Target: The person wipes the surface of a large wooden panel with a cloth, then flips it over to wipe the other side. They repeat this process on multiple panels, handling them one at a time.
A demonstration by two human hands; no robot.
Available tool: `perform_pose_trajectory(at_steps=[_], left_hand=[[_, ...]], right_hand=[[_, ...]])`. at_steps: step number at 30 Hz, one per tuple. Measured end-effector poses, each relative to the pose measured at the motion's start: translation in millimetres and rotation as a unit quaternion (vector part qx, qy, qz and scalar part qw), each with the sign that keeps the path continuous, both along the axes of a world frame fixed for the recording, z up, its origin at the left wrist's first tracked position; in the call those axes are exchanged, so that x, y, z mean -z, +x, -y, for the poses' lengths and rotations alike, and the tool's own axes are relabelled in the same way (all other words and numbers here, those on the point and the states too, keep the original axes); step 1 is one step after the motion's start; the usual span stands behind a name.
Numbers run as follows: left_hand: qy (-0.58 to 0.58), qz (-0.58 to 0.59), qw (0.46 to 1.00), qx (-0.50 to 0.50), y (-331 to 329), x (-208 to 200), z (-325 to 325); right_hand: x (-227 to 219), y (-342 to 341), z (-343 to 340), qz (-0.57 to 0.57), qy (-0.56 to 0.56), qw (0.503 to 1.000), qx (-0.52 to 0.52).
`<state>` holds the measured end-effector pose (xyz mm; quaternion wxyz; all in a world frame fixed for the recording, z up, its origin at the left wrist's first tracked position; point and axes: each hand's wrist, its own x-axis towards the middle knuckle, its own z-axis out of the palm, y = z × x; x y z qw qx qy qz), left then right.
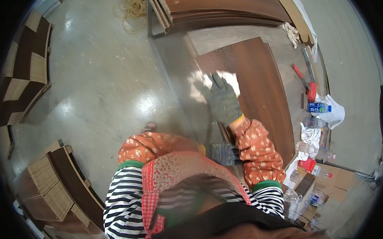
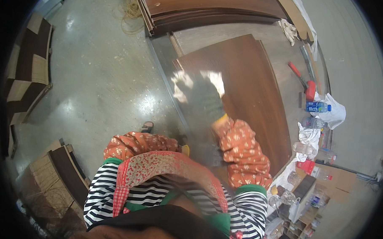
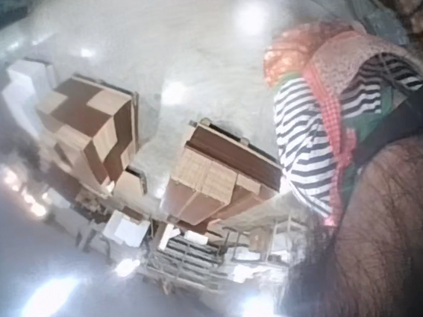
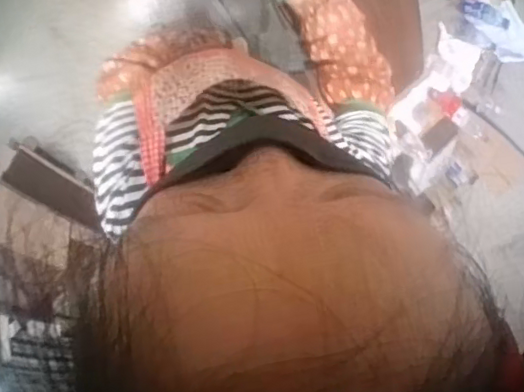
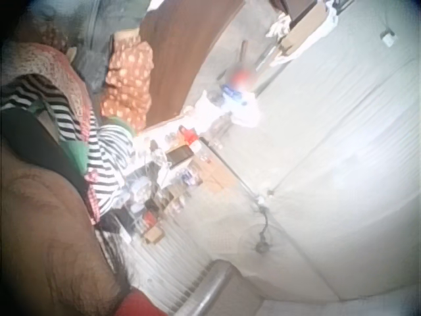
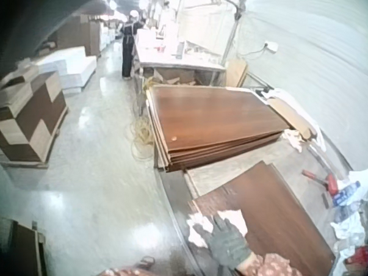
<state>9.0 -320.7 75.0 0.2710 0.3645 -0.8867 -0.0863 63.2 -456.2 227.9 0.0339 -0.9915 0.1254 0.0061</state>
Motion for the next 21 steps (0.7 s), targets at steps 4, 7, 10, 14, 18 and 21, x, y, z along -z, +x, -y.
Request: perform_pose_trajectory(at_steps=[4,7,10,14,18,21], left_hand=[[0.027,-0.048,0.998,0.032,15,5,-15],[0.05,-0.062,0.995,0.062,24,11,-27],[0.067,-0.063,0.992,0.086,42,18,-36],[0.102,-0.065,0.989,0.083,96,16,-44],[0.076,-0.034,0.996,0.004,180,-16,-29],[-0.059,0.059,0.993,-0.085,225,-56,-2]], right_hand=[[18,84,18,-0.026,-0.097,0.995,0.025],[16,85,10,-0.039,-0.07,0.995,0.062],[10,30,-10,0.075,-0.074,0.993,0.05],[9,-93,-58,-0.036,-0.102,0.991,0.08],[16,-236,-122,-0.049,-0.047,0.969,0.236],[15,-337,-177,-0.049,-0.141,0.943,0.296]])
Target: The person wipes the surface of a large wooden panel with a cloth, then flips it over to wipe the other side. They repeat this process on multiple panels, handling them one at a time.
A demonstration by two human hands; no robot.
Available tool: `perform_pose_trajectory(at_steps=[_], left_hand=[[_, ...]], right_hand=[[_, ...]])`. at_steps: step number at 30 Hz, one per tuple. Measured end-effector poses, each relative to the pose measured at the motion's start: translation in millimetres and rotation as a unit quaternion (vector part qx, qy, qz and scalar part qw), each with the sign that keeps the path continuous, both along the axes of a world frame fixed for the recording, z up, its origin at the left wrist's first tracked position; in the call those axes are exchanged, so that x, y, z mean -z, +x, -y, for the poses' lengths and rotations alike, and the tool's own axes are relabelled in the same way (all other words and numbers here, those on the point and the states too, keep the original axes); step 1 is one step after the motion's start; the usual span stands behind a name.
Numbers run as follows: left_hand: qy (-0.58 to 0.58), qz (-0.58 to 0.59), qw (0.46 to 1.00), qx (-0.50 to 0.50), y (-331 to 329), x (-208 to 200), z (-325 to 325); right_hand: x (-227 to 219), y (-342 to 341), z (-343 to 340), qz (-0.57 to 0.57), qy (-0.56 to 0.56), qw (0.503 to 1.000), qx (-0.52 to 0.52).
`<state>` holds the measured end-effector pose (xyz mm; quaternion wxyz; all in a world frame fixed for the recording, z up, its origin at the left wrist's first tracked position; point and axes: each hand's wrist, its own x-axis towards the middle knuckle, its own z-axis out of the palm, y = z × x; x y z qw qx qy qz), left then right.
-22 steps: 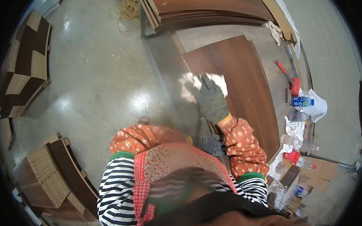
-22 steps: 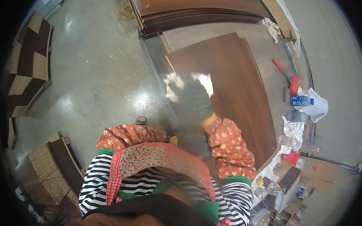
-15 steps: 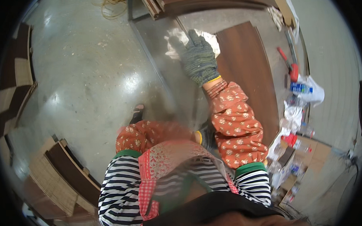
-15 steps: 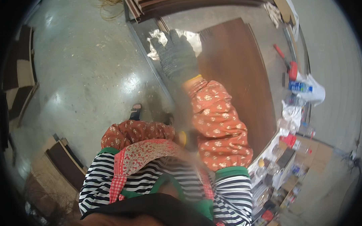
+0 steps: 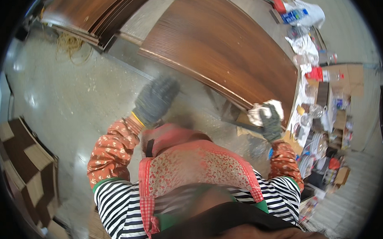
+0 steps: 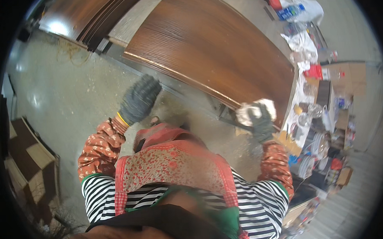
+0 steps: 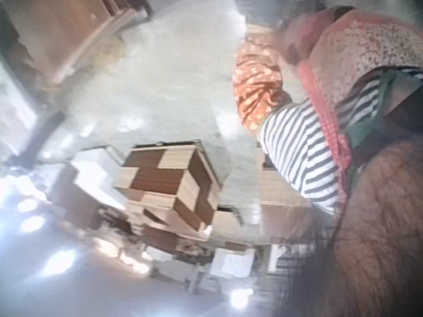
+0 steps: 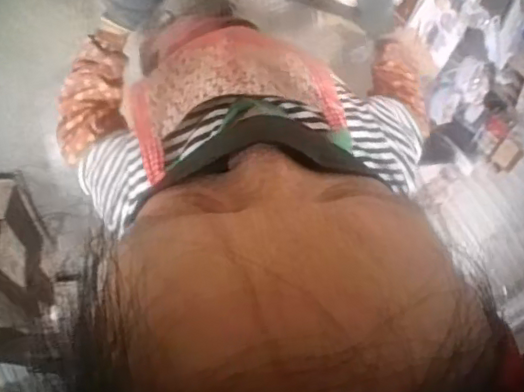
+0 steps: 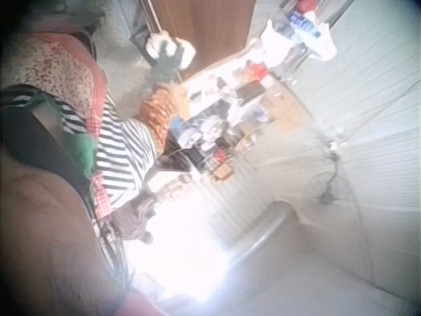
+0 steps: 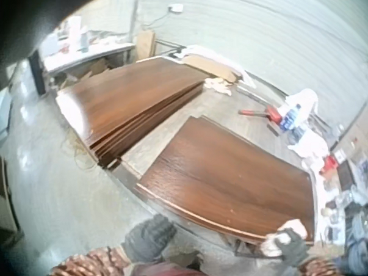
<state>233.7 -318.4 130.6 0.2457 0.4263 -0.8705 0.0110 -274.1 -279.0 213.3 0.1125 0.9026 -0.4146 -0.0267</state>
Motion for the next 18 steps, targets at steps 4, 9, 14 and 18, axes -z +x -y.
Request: perform_pose_trajectory(at_steps=[4,9,14,18], left_hand=[[-0.033,0.052,0.998,-0.033,2,-33,57],[-0.004,0.194,0.981,-0.02,-23,-39,99],[-0.017,0.24,0.97,0.023,-18,-38,97],[0.003,0.297,0.955,0.001,5,-32,99]], right_hand=[[-9,-46,-51,-0.001,0.006,0.985,0.171],[21,92,-15,0.073,-0.057,0.985,0.143],[28,240,35,0.049,0.047,0.986,0.153],[14,205,17,0.084,0.065,0.979,0.174]])
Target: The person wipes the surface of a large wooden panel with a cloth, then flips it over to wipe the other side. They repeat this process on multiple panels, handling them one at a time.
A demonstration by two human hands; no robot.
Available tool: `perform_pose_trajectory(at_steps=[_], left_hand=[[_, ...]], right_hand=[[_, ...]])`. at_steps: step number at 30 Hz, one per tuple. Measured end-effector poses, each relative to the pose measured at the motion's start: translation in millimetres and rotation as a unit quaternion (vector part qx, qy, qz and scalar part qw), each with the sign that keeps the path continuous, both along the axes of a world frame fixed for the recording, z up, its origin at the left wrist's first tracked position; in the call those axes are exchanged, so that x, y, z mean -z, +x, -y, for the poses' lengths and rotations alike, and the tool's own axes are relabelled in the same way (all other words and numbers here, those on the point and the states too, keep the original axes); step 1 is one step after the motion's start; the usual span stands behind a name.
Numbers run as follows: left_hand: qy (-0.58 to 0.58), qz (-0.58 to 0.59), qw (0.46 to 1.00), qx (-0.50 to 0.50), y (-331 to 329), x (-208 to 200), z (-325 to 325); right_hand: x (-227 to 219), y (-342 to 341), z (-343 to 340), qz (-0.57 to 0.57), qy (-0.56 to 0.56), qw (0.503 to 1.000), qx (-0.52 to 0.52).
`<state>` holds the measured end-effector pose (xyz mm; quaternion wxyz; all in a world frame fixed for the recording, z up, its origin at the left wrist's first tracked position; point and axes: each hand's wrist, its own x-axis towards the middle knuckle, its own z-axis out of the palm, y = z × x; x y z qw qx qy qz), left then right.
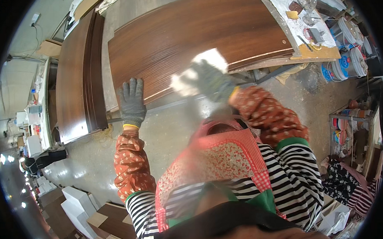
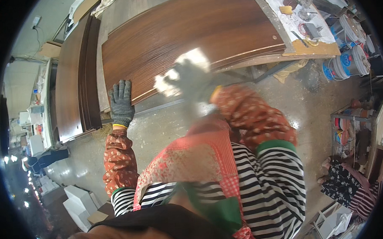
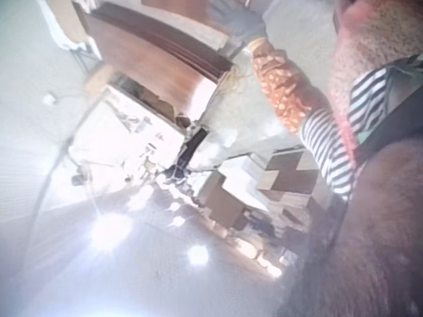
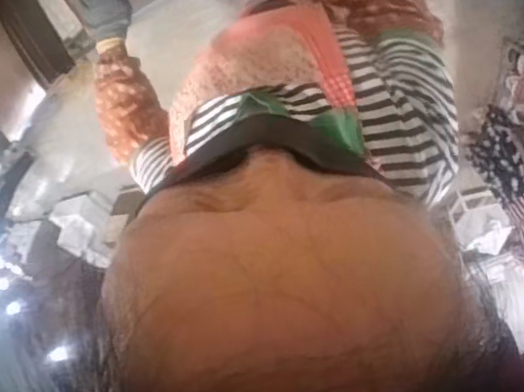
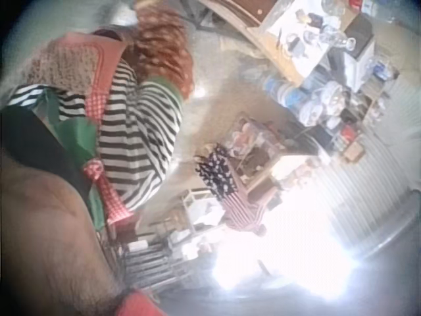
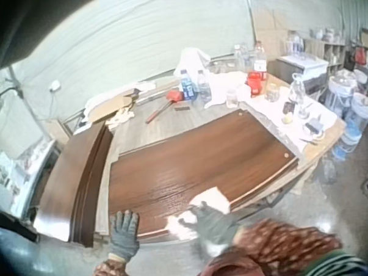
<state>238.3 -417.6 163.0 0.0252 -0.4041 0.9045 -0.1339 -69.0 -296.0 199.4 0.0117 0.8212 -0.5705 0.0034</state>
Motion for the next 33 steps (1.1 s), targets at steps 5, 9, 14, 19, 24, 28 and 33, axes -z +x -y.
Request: perform_pose_trajectory(at_steps=[5,9,14,19,24,28,33], left_hand=[[0.07,-0.076,0.99,-0.097,31,16,11],[0.053,-0.137,0.988,-0.042,41,27,15],[0.064,-0.122,0.988,-0.072,45,37,16],[0.021,-0.089,0.995,-0.031,46,42,24],[0.039,-0.123,0.991,-0.04,40,33,12],[0.037,-0.091,0.991,-0.088,30,22,3],[-0.03,0.1,0.986,-0.131,-1,17,0]], right_hand=[[13,-105,-35,0.053,-0.046,0.992,0.107],[27,-81,-21,-0.012,-0.063,0.997,0.037],[19,35,28,0.033,0.013,0.998,-0.06],[38,143,71,0.024,-0.081,0.986,-0.141],[68,76,46,0.131,-0.013,0.988,-0.085],[55,-51,-11,0.105,-0.176,0.979,-0.006],[31,-172,-77,-0.007,-0.105,0.964,0.246]])
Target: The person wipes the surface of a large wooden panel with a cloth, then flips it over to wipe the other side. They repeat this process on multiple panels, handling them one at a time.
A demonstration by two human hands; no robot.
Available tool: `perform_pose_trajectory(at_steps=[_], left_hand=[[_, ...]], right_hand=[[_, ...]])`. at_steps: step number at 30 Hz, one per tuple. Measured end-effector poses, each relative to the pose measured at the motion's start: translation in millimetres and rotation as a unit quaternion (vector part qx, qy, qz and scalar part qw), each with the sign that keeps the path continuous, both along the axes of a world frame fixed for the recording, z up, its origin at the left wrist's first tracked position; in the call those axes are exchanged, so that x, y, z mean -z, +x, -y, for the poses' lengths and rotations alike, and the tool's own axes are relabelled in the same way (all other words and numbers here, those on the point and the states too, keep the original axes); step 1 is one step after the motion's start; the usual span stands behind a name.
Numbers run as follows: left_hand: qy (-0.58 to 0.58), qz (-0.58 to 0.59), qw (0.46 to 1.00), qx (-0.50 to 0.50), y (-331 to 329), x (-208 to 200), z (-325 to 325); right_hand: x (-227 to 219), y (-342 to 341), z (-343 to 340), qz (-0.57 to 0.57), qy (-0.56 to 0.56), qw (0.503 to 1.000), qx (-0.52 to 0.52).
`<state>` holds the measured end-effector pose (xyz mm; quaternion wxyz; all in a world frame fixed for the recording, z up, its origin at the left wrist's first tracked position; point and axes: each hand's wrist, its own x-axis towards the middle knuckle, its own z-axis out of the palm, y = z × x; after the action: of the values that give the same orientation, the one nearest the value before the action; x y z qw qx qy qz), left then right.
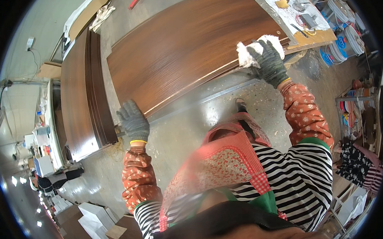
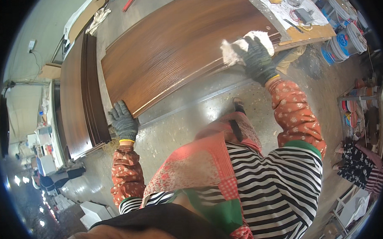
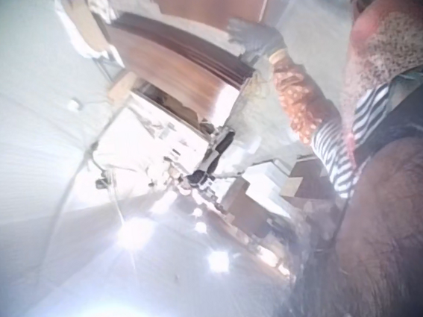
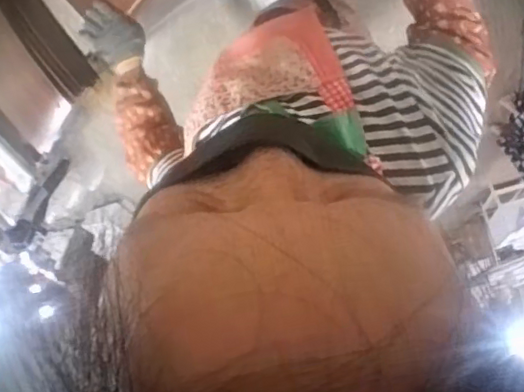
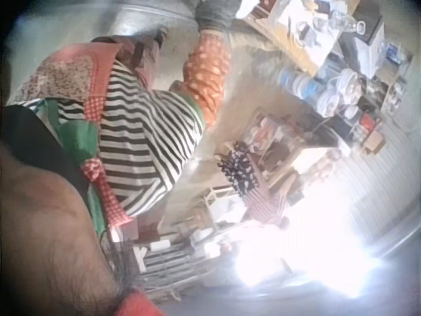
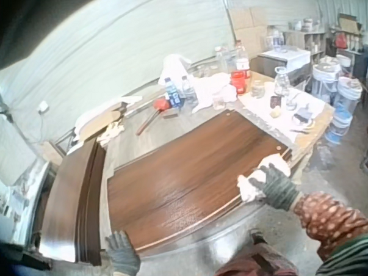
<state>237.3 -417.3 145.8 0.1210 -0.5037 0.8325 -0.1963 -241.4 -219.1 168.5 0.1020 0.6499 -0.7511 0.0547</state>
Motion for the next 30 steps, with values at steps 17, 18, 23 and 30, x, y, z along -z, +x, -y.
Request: perform_pose_trajectory(at_steps=[17,18,23,30], left_hand=[[0.081,-0.034,0.978,0.189,-86,-20,-79],[0.075,-0.038,0.977,0.194,-84,-22,-84],[0.088,-0.046,0.973,0.21,-79,-37,-97],[0.098,-0.094,0.957,0.255,-79,-109,-85]], right_hand=[[19,165,29,0.067,-0.144,0.975,-0.158],[20,147,16,0.065,-0.148,0.97,-0.182],[19,25,-28,-0.128,-0.124,0.979,-0.095],[-39,-140,-43,-0.104,-0.121,0.983,0.092]])
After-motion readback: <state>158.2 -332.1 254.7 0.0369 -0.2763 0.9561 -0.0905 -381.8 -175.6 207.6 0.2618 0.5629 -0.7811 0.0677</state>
